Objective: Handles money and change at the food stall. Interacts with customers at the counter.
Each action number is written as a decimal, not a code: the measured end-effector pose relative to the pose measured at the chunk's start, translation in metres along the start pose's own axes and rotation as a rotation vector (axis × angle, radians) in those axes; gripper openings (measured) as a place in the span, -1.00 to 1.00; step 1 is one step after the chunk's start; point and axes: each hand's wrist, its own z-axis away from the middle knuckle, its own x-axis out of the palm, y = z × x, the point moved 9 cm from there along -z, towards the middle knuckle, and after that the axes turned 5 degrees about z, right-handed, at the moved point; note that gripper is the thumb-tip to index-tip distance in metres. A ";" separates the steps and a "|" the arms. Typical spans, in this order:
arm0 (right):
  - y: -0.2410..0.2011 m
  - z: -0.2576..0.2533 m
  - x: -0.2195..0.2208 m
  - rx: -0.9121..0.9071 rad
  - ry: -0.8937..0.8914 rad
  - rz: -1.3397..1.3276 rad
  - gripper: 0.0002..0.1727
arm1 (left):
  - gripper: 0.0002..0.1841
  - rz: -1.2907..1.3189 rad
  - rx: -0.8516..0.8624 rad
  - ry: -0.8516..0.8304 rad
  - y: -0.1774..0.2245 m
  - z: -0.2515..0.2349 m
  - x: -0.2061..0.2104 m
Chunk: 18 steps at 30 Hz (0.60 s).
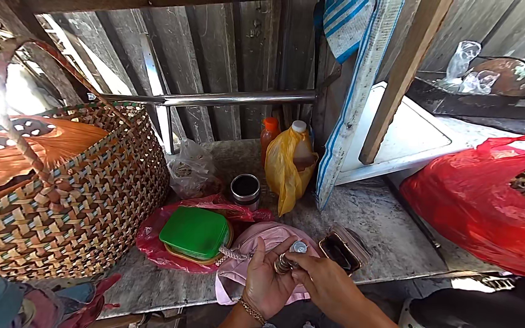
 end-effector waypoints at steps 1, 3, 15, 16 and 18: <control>0.000 0.000 0.000 -0.015 0.023 -0.012 -0.63 | 0.09 0.010 0.005 -0.003 0.001 0.000 0.000; 0.001 0.000 0.002 -0.034 0.045 -0.037 -0.65 | 0.08 0.017 0.015 -0.004 0.002 -0.001 -0.002; 0.004 -0.013 0.009 0.128 -0.219 0.060 -0.53 | 0.04 0.000 0.023 0.043 0.003 -0.002 -0.007; 0.003 -0.014 0.010 0.145 -0.243 0.083 -0.53 | 0.04 -0.007 0.025 0.046 0.003 -0.002 -0.008; 0.004 -0.016 0.012 0.148 -0.246 0.088 -0.58 | 0.04 -0.018 0.032 0.049 0.003 -0.002 -0.009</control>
